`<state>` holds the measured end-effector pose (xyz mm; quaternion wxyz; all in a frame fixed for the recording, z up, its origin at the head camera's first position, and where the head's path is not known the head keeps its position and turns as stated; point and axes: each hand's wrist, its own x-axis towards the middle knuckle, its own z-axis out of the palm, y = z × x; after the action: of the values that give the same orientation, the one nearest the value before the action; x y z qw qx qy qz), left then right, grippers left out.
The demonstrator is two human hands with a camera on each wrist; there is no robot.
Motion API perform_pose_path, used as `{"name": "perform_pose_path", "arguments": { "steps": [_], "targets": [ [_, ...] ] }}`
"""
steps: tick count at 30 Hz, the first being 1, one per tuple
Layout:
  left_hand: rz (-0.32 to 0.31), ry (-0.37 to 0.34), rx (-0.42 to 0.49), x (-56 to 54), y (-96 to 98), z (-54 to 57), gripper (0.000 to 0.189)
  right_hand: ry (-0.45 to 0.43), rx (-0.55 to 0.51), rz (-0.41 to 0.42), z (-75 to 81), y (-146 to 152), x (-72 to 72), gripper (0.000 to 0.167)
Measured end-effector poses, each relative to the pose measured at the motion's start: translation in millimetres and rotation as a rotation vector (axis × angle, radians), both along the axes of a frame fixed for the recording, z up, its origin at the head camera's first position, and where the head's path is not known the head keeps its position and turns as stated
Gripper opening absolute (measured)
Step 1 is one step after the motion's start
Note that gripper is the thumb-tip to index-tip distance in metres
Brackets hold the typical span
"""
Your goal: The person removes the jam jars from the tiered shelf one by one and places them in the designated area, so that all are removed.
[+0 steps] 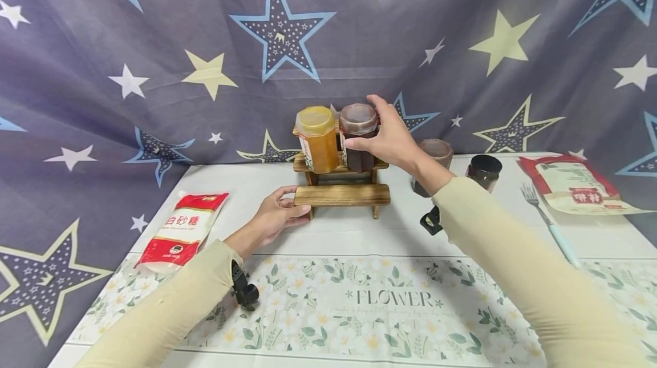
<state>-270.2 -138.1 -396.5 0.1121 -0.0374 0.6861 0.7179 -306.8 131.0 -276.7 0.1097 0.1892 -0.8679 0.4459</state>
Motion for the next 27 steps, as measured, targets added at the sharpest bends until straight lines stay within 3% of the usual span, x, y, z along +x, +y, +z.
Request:
{"name": "perform_pose_path", "arguments": {
  "steps": [11,27],
  "targets": [
    [-0.009,-0.003,0.000,-1.0,-0.3,-0.1,0.062,0.048,-0.055,0.002,-10.7,-8.1,-2.6,0.084],
    [0.003,-0.001,-0.005,-0.7,1.3,1.4,0.061,-0.004,-0.122,0.012,-11.2,-8.4,-3.0,0.078]
  ]
}}
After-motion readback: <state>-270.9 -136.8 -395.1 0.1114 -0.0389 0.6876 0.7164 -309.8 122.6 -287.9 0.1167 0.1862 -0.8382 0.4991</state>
